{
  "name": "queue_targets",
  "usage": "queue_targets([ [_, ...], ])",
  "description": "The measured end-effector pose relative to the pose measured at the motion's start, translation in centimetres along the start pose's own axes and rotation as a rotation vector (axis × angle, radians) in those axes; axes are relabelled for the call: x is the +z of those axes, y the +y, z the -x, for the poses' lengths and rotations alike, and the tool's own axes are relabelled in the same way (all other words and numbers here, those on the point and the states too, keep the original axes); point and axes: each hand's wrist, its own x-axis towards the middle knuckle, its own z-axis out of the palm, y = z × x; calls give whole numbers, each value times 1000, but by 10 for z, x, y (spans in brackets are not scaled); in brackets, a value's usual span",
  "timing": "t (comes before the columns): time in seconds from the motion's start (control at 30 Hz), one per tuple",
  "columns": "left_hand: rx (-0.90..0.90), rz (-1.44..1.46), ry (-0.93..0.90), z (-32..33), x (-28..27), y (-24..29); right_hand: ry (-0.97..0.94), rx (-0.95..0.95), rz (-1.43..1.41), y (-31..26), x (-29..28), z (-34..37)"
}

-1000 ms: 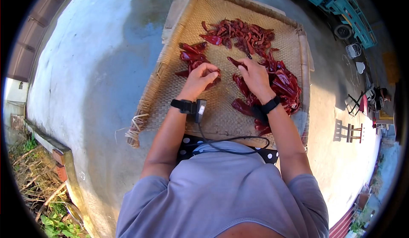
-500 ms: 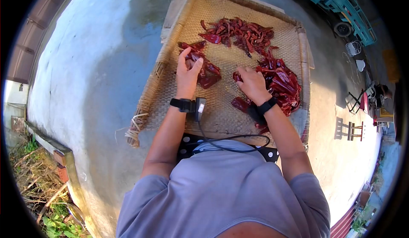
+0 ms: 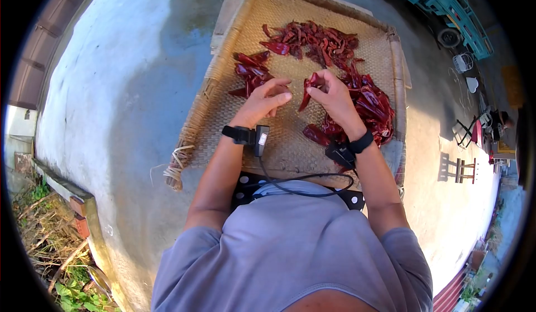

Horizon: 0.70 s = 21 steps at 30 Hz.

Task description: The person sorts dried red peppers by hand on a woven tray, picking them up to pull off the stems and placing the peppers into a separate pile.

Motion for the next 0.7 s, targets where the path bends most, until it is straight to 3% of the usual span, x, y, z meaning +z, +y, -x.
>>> queue_targets([
  [0.13, -105, -70, -144, -3, -6, -5, -42, 184, -538, -20, 16, 13],
  [0.23, -64, -51, -102, -3, -10, -7, -61, 127, -153, -14, 5, 22],
  [0.33, 25, 7, 68, -4, -8, -8, -227, -130, 720, -3, -9, 41],
  [0.37, 19, 29, 106, -5, -11, -12, -248, -126, 810, -2, -9, 51],
  [0.47, 30, 102, 215, -8, -18, -16, -264, -261, 972, 6, -4, 64],
  [0.5, 39, 135, 243, -8, -19, -17, -320, -226, 981, 4, -3, 66],
  [0.6, 282, -110, 505, -10, -11, -16, -391, -223, 957, 4, -1, 62],
  [0.7, 217, 30, 389, -5, -13, -4, -219, -238, 724, -13, 4, 54],
])
